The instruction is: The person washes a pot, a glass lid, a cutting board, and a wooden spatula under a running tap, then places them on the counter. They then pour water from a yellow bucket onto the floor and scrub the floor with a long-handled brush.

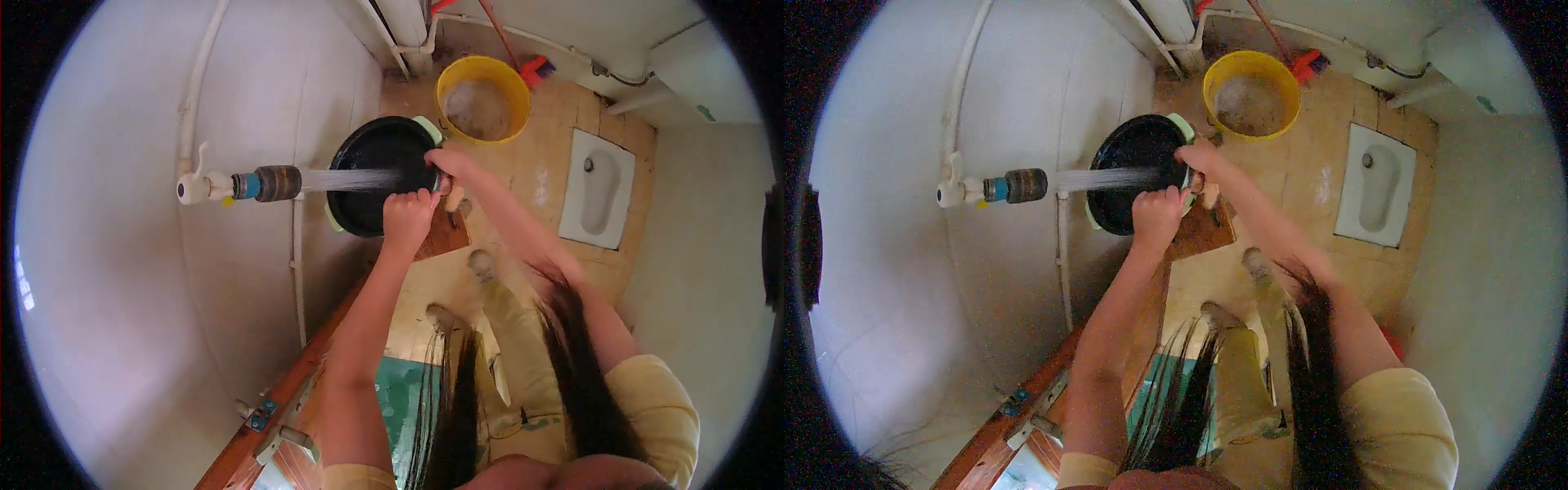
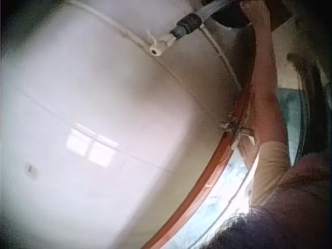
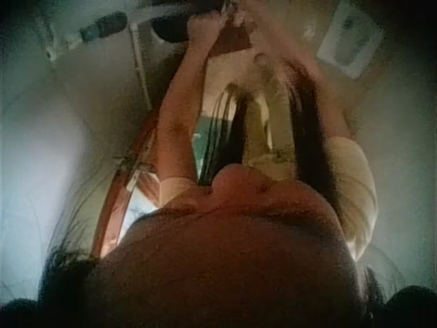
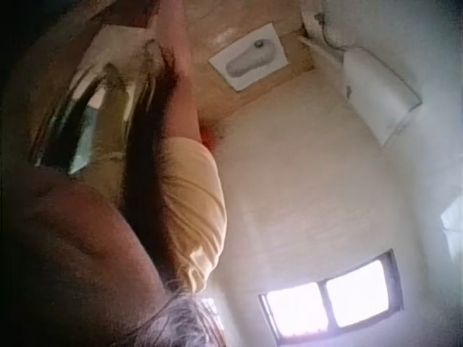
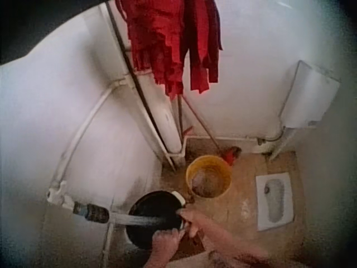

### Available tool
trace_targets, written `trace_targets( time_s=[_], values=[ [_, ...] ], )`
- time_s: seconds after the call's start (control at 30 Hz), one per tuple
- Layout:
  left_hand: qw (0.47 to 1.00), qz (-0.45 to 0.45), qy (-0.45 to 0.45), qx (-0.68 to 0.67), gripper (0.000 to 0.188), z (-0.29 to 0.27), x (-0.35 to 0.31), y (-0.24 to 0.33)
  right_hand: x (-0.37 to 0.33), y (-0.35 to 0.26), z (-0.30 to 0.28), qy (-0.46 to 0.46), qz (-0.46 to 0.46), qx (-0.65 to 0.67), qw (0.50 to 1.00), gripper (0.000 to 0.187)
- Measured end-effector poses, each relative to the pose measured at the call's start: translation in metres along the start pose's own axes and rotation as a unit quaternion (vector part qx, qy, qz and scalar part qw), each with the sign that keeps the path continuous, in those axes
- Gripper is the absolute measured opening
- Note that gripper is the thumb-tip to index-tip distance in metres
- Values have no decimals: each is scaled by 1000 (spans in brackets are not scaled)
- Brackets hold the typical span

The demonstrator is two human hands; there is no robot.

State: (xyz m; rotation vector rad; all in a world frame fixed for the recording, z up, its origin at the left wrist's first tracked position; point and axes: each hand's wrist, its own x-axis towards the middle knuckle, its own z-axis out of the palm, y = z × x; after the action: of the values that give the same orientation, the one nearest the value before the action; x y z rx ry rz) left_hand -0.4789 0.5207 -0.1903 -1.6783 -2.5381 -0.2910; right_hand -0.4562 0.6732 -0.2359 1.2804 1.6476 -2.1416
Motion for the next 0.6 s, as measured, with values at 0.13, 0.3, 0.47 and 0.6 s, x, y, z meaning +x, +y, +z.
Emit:
trace_targets(
  time_s=[0.13, 0.3, 0.47, 0.6],
  values=[
    [996, -50, -72, -20, 32, -6, -21, -4, 10, 38, 5, 36, 28, 3, 999, 21],
    [953, -286, 85, 49, 56, -27, -38, -46, 13, 59, -5, 48, 124, 117, 984, 22],
    [768, -510, 123, -366, 56, -3, -52, -121, 26, 64, -16, 26, -86, -62, 994, 22],
    [851, -430, 88, -289, 57, -7, -55, -125, 6, 39, -6, 88, -166, -324, 927, 29]
  ],
)
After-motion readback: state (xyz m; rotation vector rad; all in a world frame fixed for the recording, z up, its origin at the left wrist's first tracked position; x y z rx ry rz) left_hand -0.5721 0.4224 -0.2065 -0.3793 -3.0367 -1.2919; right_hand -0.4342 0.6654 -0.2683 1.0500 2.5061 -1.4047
